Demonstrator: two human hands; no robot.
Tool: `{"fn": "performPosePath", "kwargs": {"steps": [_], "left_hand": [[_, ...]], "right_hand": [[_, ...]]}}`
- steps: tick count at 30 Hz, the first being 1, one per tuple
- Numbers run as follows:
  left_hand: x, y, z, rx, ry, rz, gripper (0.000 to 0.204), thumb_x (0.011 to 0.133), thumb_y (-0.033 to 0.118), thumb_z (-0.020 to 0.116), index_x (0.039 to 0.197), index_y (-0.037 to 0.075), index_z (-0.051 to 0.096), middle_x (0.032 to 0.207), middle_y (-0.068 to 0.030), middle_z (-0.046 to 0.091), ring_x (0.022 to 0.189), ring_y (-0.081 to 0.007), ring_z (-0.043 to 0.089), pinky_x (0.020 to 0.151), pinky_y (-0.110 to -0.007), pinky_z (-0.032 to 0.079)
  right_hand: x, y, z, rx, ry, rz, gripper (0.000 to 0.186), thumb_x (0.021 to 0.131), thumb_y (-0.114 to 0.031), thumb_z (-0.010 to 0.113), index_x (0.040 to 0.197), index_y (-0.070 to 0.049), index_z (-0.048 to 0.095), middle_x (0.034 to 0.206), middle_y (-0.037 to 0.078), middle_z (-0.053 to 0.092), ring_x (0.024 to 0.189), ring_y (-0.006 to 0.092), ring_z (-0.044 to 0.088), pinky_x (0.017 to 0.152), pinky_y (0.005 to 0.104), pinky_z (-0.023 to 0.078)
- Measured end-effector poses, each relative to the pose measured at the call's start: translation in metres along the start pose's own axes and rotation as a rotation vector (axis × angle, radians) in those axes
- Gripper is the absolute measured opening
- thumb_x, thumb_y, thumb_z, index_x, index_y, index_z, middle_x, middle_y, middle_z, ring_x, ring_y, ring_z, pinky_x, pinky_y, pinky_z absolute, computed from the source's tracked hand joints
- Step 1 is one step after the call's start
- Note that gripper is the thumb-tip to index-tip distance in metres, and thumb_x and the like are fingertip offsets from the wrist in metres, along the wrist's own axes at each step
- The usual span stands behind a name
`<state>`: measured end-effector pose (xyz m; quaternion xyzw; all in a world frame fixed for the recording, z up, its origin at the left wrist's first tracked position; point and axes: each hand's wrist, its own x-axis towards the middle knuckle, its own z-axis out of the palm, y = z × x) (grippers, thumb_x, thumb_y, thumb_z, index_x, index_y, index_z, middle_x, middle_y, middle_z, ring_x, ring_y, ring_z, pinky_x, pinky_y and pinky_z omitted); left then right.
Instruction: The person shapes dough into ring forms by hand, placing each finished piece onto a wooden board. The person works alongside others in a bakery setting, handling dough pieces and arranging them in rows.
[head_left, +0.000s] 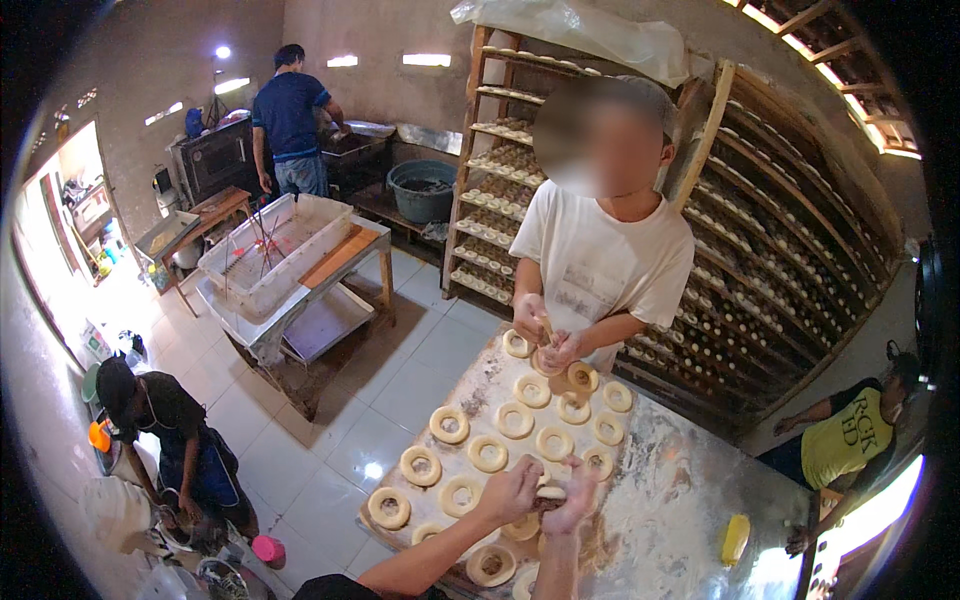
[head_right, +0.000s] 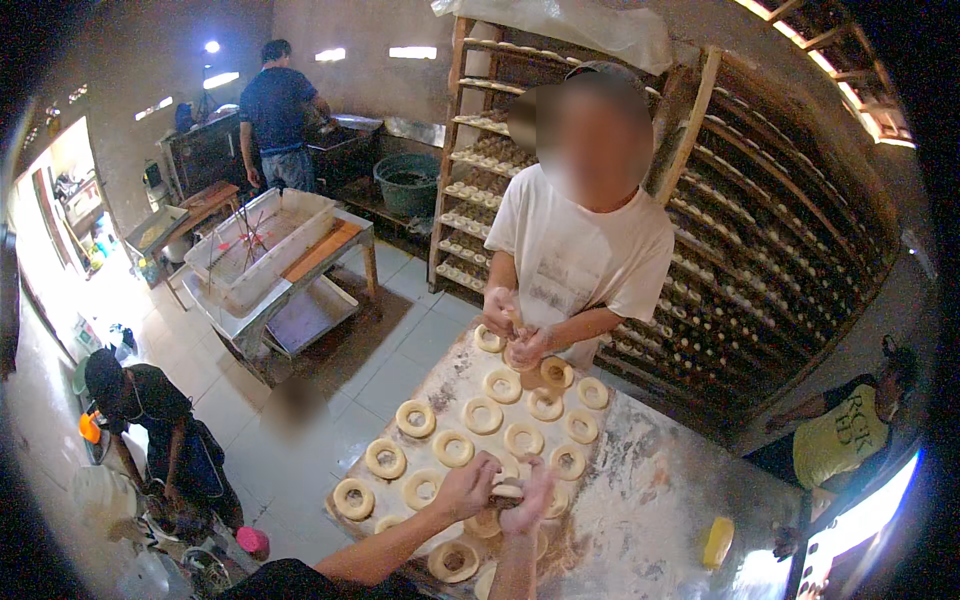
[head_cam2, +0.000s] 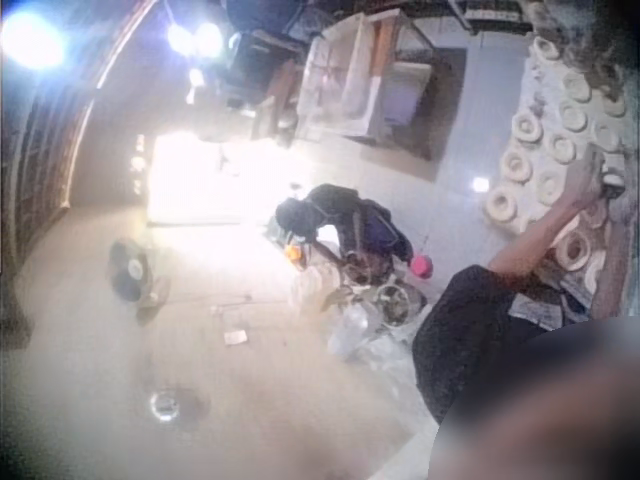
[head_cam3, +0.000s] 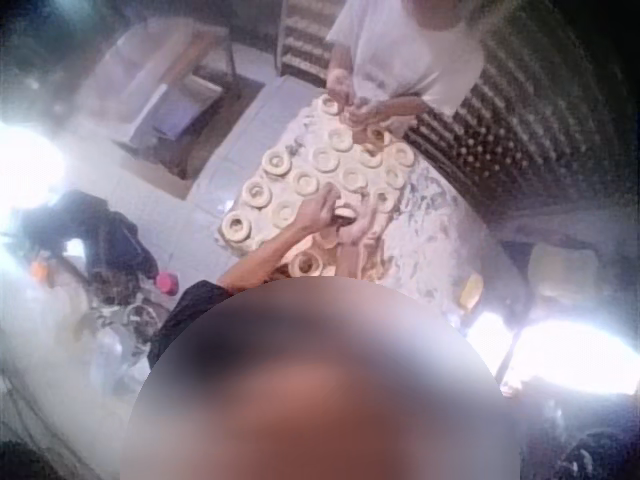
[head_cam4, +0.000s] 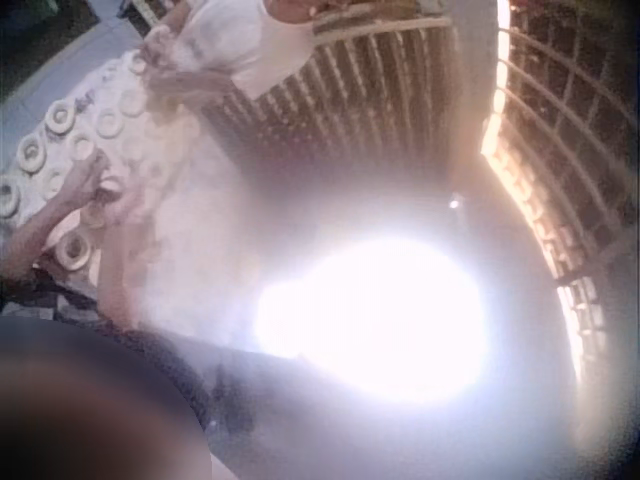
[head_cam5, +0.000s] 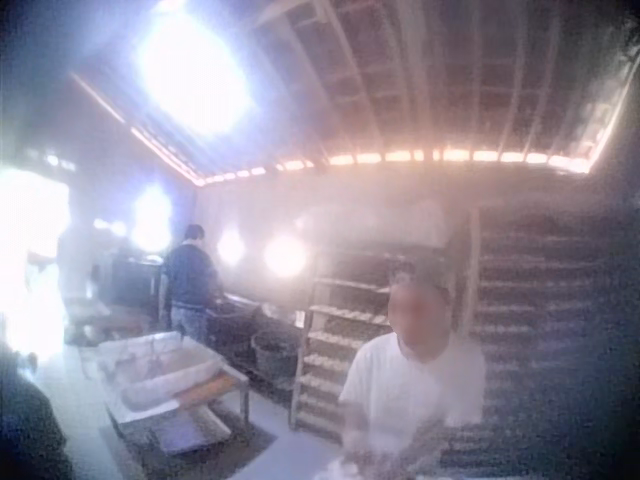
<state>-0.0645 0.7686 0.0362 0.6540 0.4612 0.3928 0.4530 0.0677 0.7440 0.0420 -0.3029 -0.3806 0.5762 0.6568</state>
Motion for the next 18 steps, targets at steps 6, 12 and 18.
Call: {"fn": "performPosePath", "kwargs": {"steps": [6, 12, 18], "left_hand": [[0.022, -0.012, -0.035, -0.006, 0.094, 0.117, 0.021, 0.099, 0.027, 0.054, 0.103, 0.007, 0.057, 0.079, -0.02, 0.068, 0.067, -0.0392, 0.068, 0.059, -0.046, 0.052], [0.04, -0.023, -0.057, -0.085, 0.014, -0.052, 0.024, 0.102, 0.03, 0.049, 0.108, 0.008, 0.057, 0.077, -0.0184, 0.069, 0.06, -0.0393, 0.066, 0.055, -0.045, 0.053], [0.059, -0.031, -0.074, 0.154, 0.066, 0.107, 0.029, 0.104, 0.033, 0.042, 0.107, 0.008, 0.055, 0.07, -0.0216, 0.065, 0.063, -0.0439, 0.065, 0.059, -0.052, 0.052]], "right_hand": [[0.029, 0.025, 0.024, -0.123, 0.17, 0.076, 0.054, 0.1, -0.052, 0.044, 0.134, -0.009, 0.044, 0.127, 0.009, 0.053, 0.093, 0.0186, 0.063, 0.066, 0.0294, 0.055], [0.048, 0.049, 0.023, -0.071, 0.108, 0.168, 0.057, 0.098, -0.061, 0.042, 0.133, -0.016, 0.047, 0.117, 0.007, 0.056, 0.083, 0.0163, 0.061, 0.052, 0.0252, 0.044], [0.074, 0.06, 0.019, -0.107, -0.109, 0.082, 0.06, 0.101, -0.064, 0.035, 0.134, -0.015, 0.045, 0.101, 0.008, 0.066, 0.068, 0.0134, 0.057, 0.055, 0.0252, 0.047]]}}
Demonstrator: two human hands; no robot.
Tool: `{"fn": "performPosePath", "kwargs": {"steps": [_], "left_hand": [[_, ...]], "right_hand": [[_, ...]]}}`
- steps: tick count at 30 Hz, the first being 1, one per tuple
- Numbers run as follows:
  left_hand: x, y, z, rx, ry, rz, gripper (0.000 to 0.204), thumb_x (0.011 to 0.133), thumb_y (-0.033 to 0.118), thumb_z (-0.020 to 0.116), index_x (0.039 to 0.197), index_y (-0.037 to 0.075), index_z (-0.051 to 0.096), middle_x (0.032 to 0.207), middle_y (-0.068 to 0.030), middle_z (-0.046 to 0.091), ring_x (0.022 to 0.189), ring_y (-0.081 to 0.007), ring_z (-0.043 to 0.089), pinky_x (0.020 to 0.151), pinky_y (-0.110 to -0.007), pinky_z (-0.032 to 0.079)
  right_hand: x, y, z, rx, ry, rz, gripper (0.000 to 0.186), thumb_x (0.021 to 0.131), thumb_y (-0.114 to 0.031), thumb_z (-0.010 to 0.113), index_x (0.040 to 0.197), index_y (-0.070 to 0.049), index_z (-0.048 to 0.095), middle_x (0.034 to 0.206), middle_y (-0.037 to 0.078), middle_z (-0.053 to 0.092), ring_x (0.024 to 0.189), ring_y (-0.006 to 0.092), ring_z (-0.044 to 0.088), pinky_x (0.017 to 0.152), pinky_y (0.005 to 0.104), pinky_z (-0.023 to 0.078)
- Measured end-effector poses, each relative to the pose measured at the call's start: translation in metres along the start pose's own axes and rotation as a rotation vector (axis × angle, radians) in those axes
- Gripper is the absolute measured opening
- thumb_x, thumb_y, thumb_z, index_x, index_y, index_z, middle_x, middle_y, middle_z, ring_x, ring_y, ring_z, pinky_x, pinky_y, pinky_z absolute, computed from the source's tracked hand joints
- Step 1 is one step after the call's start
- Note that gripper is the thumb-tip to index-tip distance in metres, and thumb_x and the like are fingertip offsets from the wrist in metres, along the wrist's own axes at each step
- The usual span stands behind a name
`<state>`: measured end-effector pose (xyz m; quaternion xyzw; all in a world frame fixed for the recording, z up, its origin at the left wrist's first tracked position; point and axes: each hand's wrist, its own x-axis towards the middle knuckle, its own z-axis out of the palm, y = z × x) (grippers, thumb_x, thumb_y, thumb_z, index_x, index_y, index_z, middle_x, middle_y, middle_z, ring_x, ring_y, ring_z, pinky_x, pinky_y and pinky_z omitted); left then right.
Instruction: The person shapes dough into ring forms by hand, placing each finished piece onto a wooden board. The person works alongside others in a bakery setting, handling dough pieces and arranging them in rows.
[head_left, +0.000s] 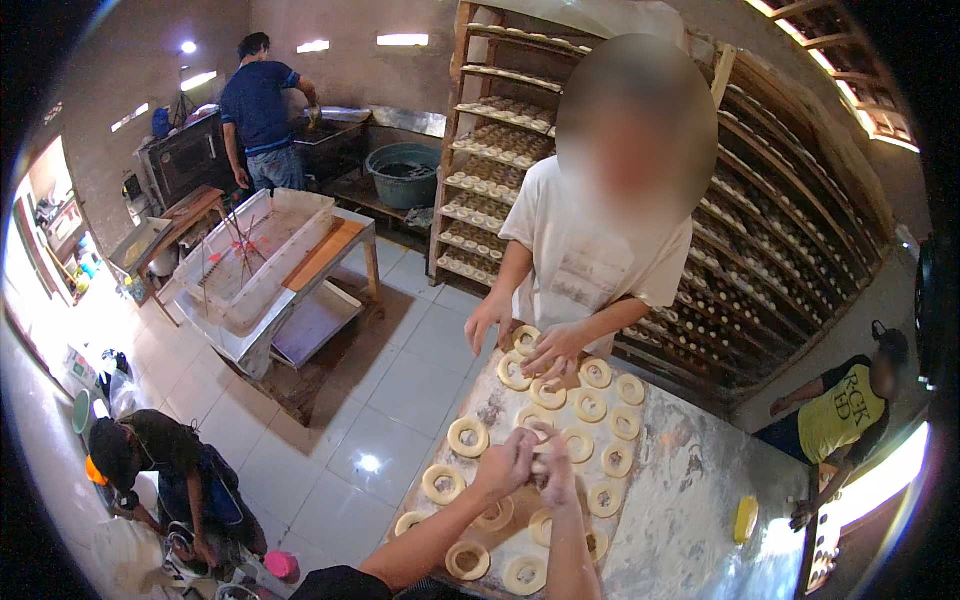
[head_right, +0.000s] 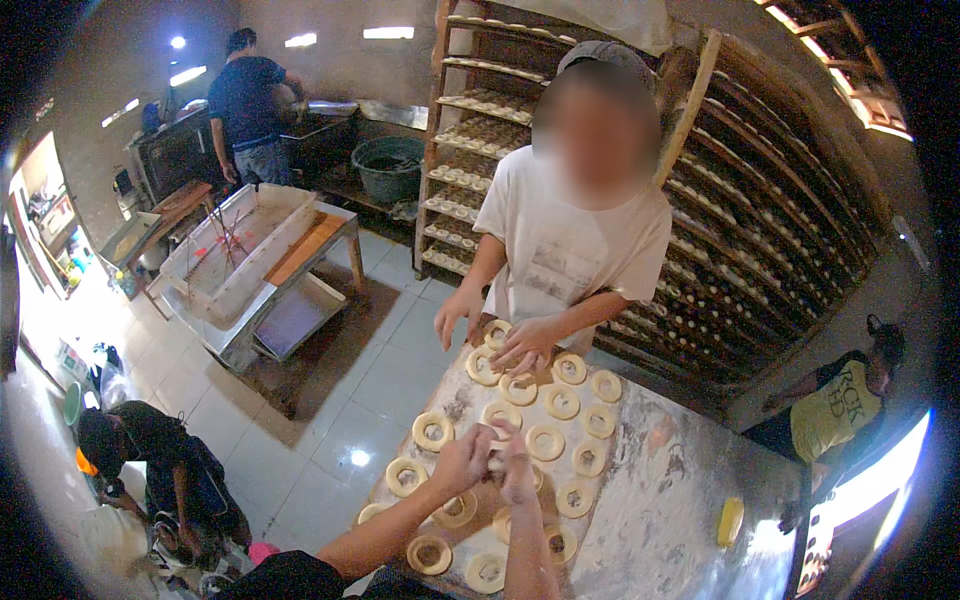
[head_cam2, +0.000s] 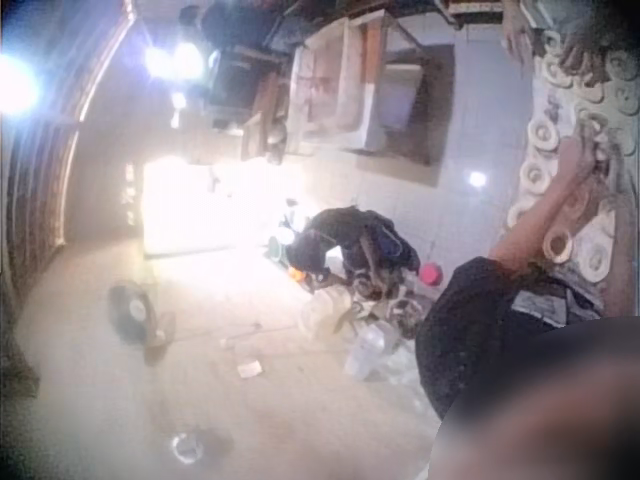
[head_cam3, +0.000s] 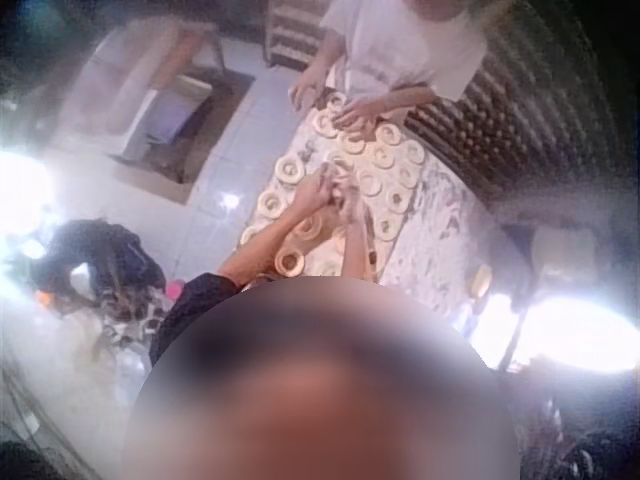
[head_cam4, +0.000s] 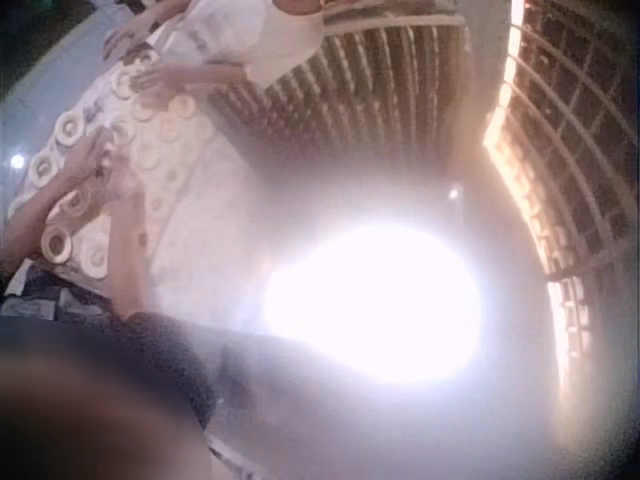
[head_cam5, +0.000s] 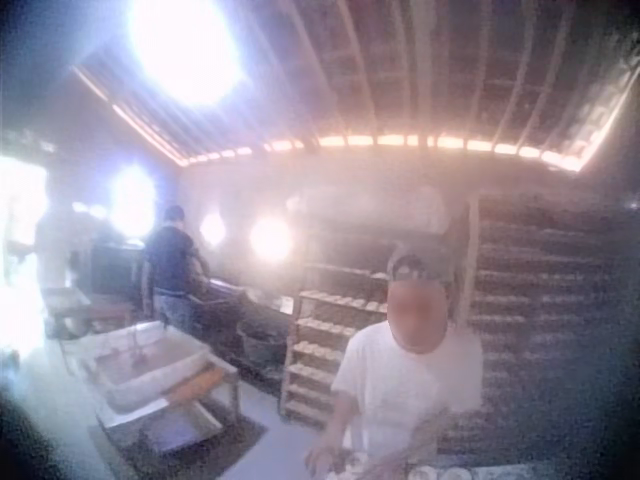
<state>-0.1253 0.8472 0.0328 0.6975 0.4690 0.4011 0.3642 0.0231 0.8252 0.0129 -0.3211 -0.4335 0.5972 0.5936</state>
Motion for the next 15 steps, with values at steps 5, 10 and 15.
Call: {"fn": "performPosePath", "kwargs": {"steps": [5, 10, 15], "left_hand": [[0.032, -0.015, -0.016, 0.075, -0.131, -0.097, 0.033, 0.105, 0.037, 0.041, 0.115, 0.008, 0.055, 0.081, -0.026, 0.066, 0.078, -0.0477, 0.064, 0.071, -0.055, 0.05], [0.093, -0.026, -0.026, -0.062, -0.092, -0.169, 0.041, 0.105, 0.041, 0.039, 0.114, 0.004, 0.055, 0.103, -0.0326, 0.063, 0.098, -0.0505, 0.06, 0.079, -0.057, 0.048], [0.147, -0.035, -0.031, 0.135, 0.035, -0.132, 0.042, 0.102, 0.042, 0.046, 0.113, 0.003, 0.057, 0.105, -0.031, 0.061, 0.096, -0.0511, 0.061, 0.082, -0.056, 0.048]], "right_hand": [[0.044, 0.003, 0.008, -0.611, 0.052, 0.126, 0.057, 0.105, -0.054, 0.038, 0.143, -0.012, 0.042, 0.12, 0.006, 0.061, 0.103, 0.0112, 0.059, 0.081, 0.027, 0.05], [0.094, 0.013, 0.022, -0.2, 0.178, 0.135, 0.045, 0.105, -0.039, 0.047, 0.136, -0.006, 0.05, 0.123, 0.005, 0.057, 0.112, 0.0162, 0.056, 0.099, 0.0329, 0.044], [0.145, 0.009, 0.013, -0.647, 0.306, 0.12, 0.05, 0.101, -0.046, 0.051, 0.136, -0.01, 0.05, 0.128, 0.016, 0.057, 0.116, 0.0295, 0.059, 0.101, 0.0429, 0.043]]}}
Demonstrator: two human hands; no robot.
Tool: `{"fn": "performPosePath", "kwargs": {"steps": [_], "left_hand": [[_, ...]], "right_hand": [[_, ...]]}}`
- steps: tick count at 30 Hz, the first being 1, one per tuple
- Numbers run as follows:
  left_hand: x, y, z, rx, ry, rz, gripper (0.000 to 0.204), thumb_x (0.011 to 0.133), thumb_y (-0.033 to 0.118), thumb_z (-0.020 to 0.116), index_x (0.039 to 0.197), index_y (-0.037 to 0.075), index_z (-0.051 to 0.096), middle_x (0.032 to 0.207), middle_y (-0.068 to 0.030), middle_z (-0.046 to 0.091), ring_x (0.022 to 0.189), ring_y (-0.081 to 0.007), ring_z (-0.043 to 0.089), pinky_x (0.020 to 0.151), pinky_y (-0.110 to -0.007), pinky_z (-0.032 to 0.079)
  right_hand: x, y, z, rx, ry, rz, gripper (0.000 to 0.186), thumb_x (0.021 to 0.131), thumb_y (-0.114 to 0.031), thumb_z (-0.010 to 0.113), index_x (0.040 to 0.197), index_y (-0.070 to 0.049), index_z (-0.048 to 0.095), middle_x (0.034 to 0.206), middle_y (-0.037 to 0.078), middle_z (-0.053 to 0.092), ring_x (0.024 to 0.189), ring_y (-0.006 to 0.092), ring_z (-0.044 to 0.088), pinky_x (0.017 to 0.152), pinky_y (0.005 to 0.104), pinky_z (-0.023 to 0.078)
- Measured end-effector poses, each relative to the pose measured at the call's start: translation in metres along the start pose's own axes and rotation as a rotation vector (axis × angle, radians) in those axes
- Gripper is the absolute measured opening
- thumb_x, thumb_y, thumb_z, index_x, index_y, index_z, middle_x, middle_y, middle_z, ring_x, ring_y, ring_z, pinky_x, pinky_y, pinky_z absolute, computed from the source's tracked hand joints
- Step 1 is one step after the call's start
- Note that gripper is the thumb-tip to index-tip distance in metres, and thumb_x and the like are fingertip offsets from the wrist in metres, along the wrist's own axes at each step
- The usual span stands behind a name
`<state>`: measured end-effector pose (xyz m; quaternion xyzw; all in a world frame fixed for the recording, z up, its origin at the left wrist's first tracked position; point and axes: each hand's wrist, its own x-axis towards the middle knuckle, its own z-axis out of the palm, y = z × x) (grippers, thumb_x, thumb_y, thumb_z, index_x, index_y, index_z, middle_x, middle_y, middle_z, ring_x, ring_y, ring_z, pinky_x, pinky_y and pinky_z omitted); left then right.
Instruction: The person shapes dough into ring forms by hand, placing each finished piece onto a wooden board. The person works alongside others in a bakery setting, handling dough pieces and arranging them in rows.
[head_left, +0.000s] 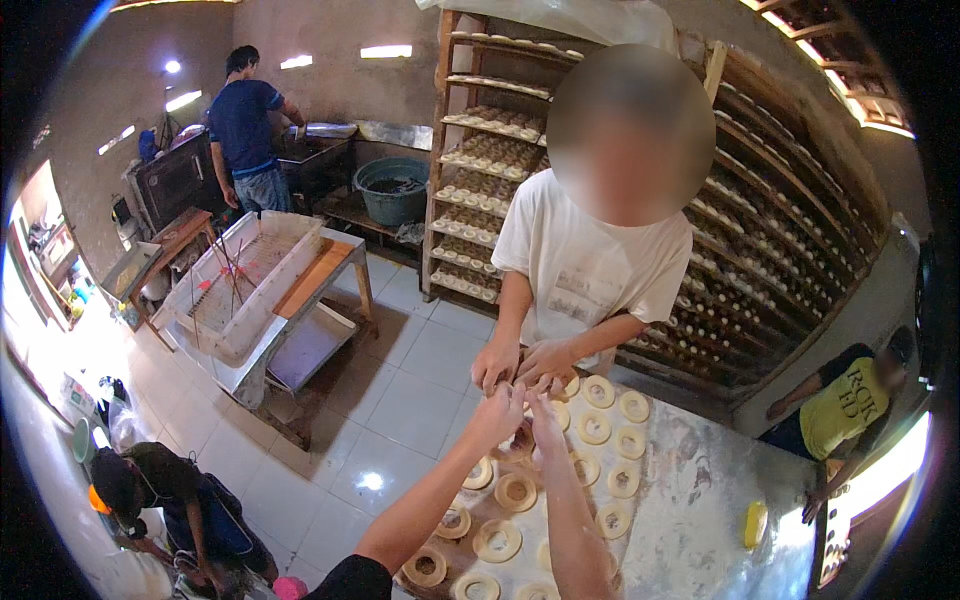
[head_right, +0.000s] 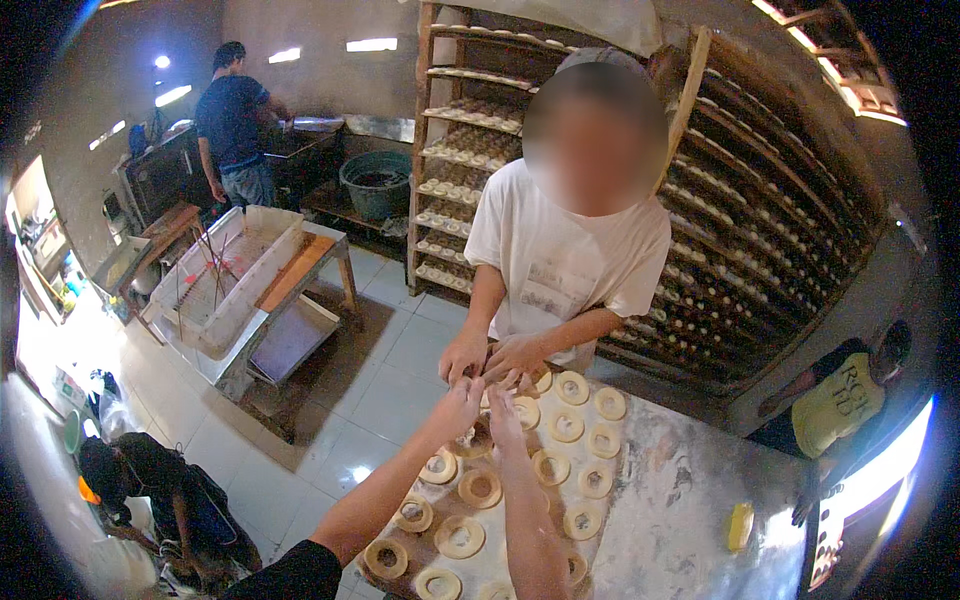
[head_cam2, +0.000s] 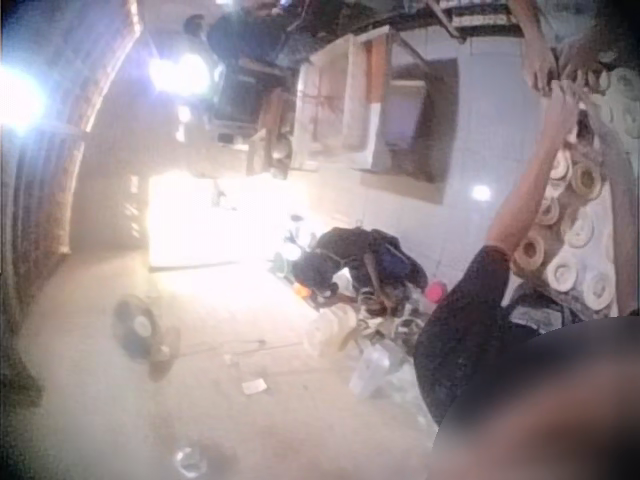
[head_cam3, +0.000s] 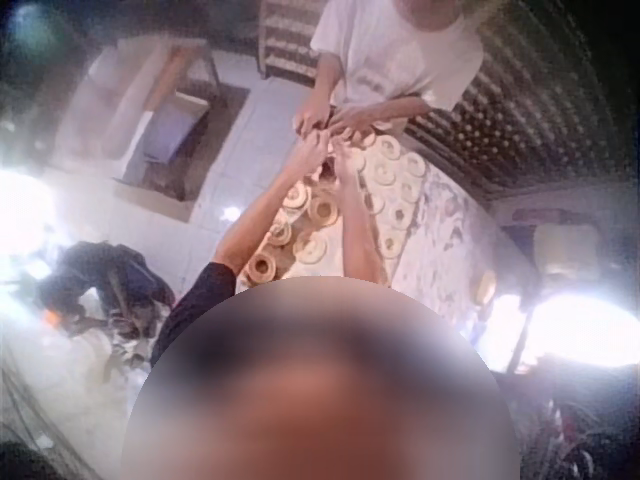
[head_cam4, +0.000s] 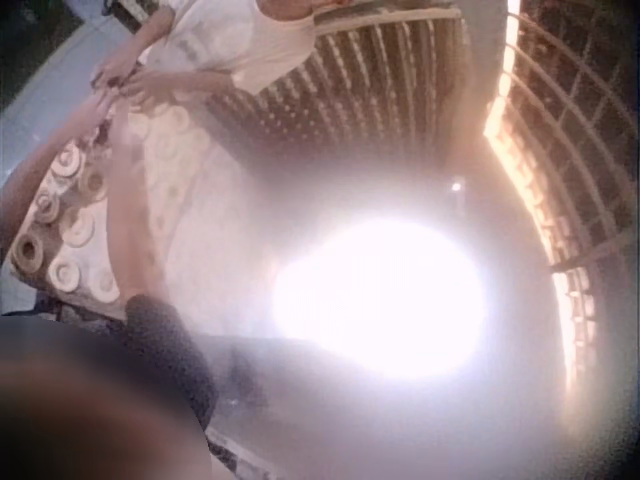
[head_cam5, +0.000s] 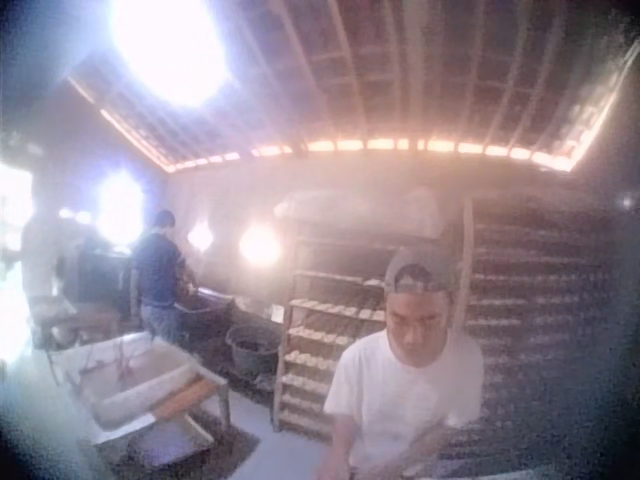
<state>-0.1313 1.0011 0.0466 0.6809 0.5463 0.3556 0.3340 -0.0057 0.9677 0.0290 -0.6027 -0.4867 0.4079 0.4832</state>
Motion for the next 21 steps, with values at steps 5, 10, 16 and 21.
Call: {"fn": "performPosePath", "kwargs": {"steps": [5, 10, 16, 21], "left_hand": [[0.014, -0.04, -0.023, 0.458, 0.326, 0.086, 0.043, 0.094, 0.043, 0.059, 0.116, 0.007, 0.057, 0.099, -0.0225, 0.06, 0.091, -0.043, 0.062, 0.078, -0.054, 0.048], [-0.017, -0.072, -0.012, 0.596, -0.025, 0.079, 0.047, 0.085, 0.04, 0.069, 0.119, 0.011, 0.053, 0.102, -0.0161, 0.059, 0.093, -0.0344, 0.06, 0.079, -0.049, 0.046], [0.001, -0.08, 0.009, 0.648, -0.019, 0.107, 0.064, 0.075, 0.035, 0.08, 0.126, 0.013, 0.047, 0.11, -0.0137, 0.056, 0.101, -0.0321, 0.058, 0.081, -0.049, 0.044], [0.005, -0.077, -0.001, 0.678, -0.09, 0.078, 0.069, 0.073, 0.03, 0.081, 0.131, 0.016, 0.046, 0.114, -0.0135, 0.054, 0.108, -0.0336, 0.057, 0.084, -0.051, 0.045]], "right_hand": [[-0.006, 0.008, -0.009, -0.662, 0.288, 0.007, 0.073, 0.09, -0.036, 0.064, 0.151, -0.017, 0.029, 0.137, 0.026, 0.05, 0.123, 0.0457, 0.051, 0.105, 0.0565, 0.037], [-0.018, 0.014, 0.002, -1.067, 0.032, 0.158, 0.079, 0.085, -0.04, 0.068, 0.149, -0.016, 0.028, 0.132, 0.021, 0.051, 0.127, 0.0385, 0.048, 0.105, 0.0552, 0.036], [0.006, 0.015, 0.028, -1.217, 0.039, 0.029, 0.081, 0.081, -0.044, 0.072, 0.146, -0.017, 0.032, 0.122, 0.019, 0.05, 0.121, 0.0381, 0.049, 0.098, 0.0563, 0.037], [0.008, 0.012, 0.022, -1.267, 0.006, 0.057, 0.083, 0.081, -0.048, 0.073, 0.146, -0.017, 0.033, 0.123, 0.018, 0.051, 0.118, 0.036, 0.051, 0.098, 0.0541, 0.036]]}}
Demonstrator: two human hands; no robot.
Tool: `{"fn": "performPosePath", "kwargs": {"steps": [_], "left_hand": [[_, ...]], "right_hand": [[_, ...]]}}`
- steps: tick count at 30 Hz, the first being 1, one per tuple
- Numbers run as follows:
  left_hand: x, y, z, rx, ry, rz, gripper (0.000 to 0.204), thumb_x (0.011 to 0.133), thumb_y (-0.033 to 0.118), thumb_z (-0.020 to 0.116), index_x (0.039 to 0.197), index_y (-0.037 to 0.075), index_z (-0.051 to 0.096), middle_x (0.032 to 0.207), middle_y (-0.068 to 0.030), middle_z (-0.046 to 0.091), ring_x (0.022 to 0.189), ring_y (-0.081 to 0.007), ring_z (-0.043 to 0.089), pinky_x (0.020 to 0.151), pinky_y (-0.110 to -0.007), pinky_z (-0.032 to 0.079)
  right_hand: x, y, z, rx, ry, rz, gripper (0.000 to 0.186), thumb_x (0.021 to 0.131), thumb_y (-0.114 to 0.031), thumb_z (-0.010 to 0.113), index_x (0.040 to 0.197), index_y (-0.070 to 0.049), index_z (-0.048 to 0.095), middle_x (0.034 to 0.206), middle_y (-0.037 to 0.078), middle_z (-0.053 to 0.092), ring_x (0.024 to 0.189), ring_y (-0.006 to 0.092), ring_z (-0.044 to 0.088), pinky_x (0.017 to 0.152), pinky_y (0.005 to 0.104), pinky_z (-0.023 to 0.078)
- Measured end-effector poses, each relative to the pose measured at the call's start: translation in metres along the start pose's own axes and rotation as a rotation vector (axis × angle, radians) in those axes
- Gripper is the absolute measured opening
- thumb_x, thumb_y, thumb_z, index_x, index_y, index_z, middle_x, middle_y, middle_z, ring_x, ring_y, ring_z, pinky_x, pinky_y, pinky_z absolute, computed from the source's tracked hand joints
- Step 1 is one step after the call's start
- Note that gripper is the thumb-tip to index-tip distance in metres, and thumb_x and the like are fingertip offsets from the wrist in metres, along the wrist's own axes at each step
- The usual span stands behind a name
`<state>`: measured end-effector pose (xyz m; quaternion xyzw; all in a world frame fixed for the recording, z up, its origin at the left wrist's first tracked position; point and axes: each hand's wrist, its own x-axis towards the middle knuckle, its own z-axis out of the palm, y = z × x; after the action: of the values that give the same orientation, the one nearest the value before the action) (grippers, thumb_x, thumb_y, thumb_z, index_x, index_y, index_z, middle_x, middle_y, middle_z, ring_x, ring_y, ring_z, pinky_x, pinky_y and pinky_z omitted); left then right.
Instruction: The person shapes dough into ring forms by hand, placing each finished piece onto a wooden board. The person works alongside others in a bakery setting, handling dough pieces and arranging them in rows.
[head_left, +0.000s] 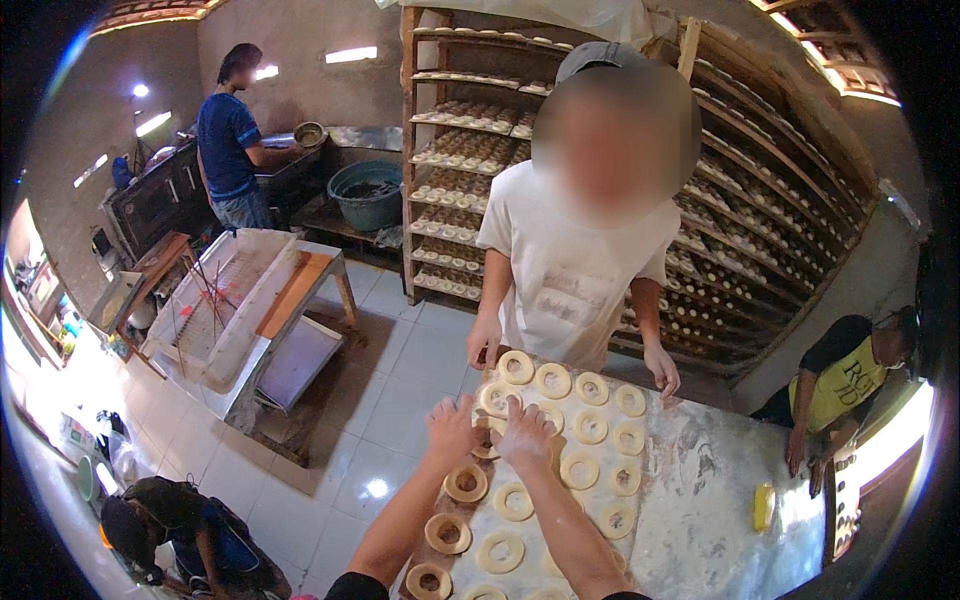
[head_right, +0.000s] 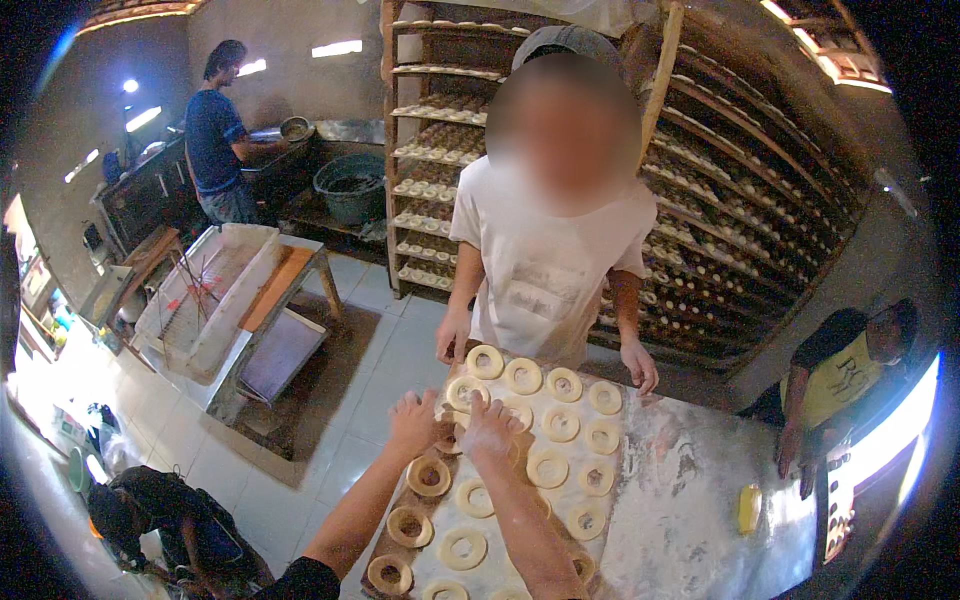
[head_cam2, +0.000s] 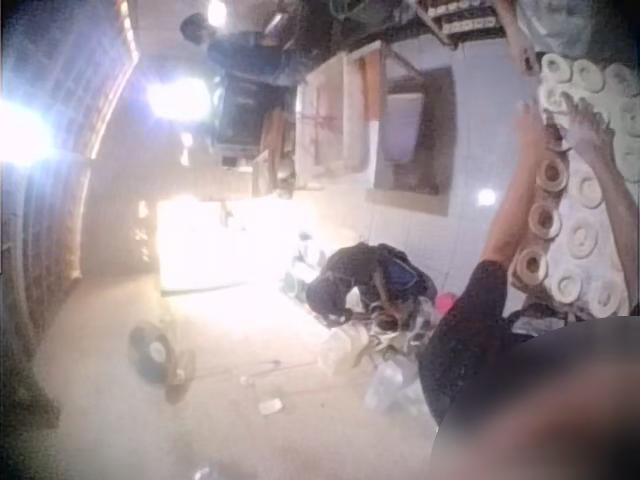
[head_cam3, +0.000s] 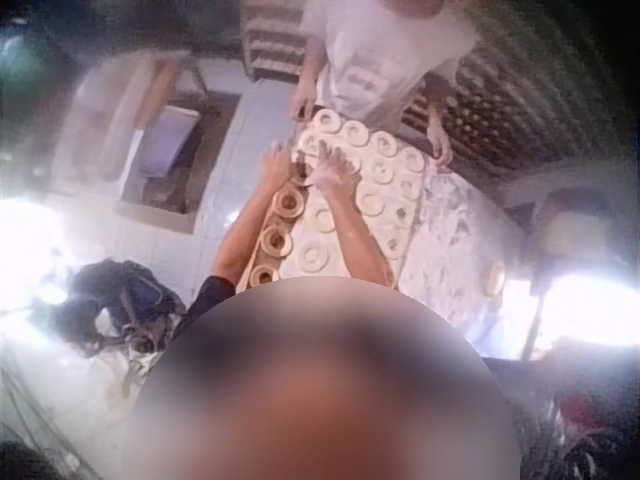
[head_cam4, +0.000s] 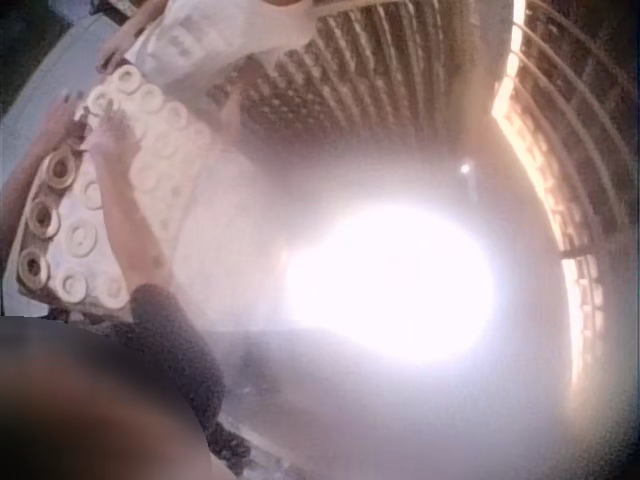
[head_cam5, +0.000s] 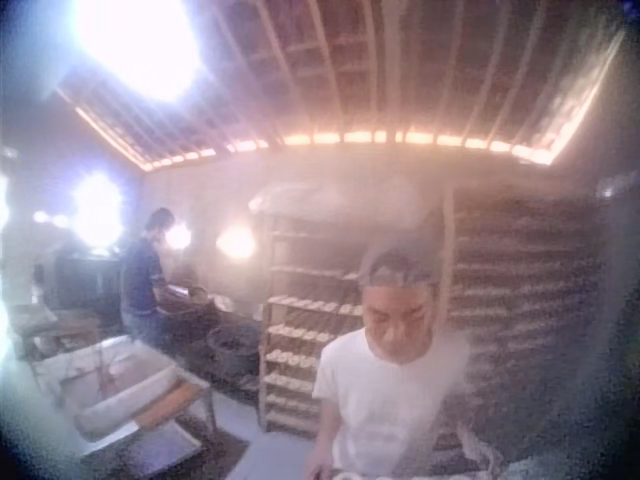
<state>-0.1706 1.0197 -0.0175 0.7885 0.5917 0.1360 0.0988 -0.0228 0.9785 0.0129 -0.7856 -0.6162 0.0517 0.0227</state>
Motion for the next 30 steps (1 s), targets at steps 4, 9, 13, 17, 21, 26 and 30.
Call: {"fn": "performPosePath", "kwargs": {"steps": [4, 9, 13, 17, 21, 26, 30], "left_hand": [[-0.007, 0.008, -0.02, -0.004, -0.111, -0.046, 0.062, 0.082, 0.031, 0.074, 0.135, 0.017, 0.045, 0.114, -0.0152, 0.054, 0.109, -0.0351, 0.057, 0.086, -0.054, 0.045], [-0.031, -0.003, -0.037, -0.088, -0.022, -0.058, 0.065, 0.084, 0.036, 0.074, 0.136, 0.012, 0.045, 0.115, -0.0169, 0.056, 0.108, -0.0353, 0.058, 0.087, -0.05, 0.048], [-0.101, -0.083, -0.039, -0.423, 0.356, 0.022, 0.057, 0.085, 0.026, 0.075, 0.132, 0.006, 0.049, 0.114, -0.0158, 0.058, 0.1, -0.0334, 0.061, 0.084, -0.04, 0.052], [-0.224, -0.177, -0.03, -0.688, 0.526, -0.464, 0.016, 0.094, 0.01, 0.064, 0.099, 0.0, 0.053, 0.092, -0.0095, 0.056, 0.082, -0.0186, 0.056, 0.076, -0.032, 0.05], [-0.359, -0.2, -0.004, -1.013, 0.786, -0.77, 0.01, 0.1, 0.01, 0.056, 0.097, 0.002, 0.051, 0.078, -0.0061, 0.058, 0.068, -0.0142, 0.059, 0.062, -0.028, 0.05], [-0.445, -0.133, 0.034, -0.947, 0.642, -0.926, 0.01, 0.101, 0.013, 0.053, 0.103, 0.003, 0.052, 0.082, -0.0084, 0.065, 0.065, -0.0155, 0.064, 0.056, -0.029, 0.051], [-0.457, -0.037, 0.068, -1.043, 0.625, -0.965, 0.017, 0.101, 0.015, 0.053, 0.112, 0.003, 0.054, 0.089, -0.0115, 0.067, 0.072, -0.0196, 0.066, 0.064, -0.033, 0.053]], "right_hand": [[-0.014, 0.004, -0.01, 0.09, -0.023, 0.0, 0.08, 0.084, -0.046, 0.071, 0.148, -0.017, 0.032, 0.125, 0.022, 0.05, 0.122, 0.0381, 0.048, 0.1, 0.0567, 0.036], [-0.08, 0.064, -0.038, 0.479, 0.168, 0.035, 0.077, 0.083, -0.035, 0.075, 0.146, -0.013, 0.037, 0.133, 0.018, 0.053, 0.123, 0.0339, 0.052, 0.104, 0.0509, 0.038], [-0.186, 0.176, -0.062, 0.704, 0.419, 0.018, 0.057, 0.086, -0.009, 0.072, 0.137, -0.01, 0.048, 0.118, 0.016, 0.058, 0.109, 0.0288, 0.058, 0.091, 0.0407, 0.049], [-0.292, 0.291, -0.062, 0.323, 0.53, 0.495, 0.039, 0.083, -0.006, 0.073, 0.117, -0.005, 0.055, 0.093, 0.011, 0.059, 0.088, 0.0287, 0.058, 0.074, 0.0388, 0.048], [-0.36, 0.377, -0.038, 0.503, 0.644, 0.486, 0.02, 0.086, -0.004, 0.069, 0.101, -0.004, 0.056, 0.082, 0.01, 0.053, 0.074, 0.0218, 0.052, 0.065, 0.0343, 0.044], [-0.386, 0.398, -0.019, 0.726, 0.538, 0.365, 0.009, 0.087, 0.0, 0.065, 0.092, -0.002, 0.058, 0.074, 0.01, 0.059, 0.069, 0.0181, 0.059, 0.062, 0.0322, 0.047], [-0.417, 0.379, -0.023, 0.825, 0.428, 0.173, 0.007, 0.087, 0.002, 0.056, 0.089, -0.002, 0.062, 0.07, 0.01, 0.067, 0.07, 0.0157, 0.07, 0.062, 0.0312, 0.052]]}}
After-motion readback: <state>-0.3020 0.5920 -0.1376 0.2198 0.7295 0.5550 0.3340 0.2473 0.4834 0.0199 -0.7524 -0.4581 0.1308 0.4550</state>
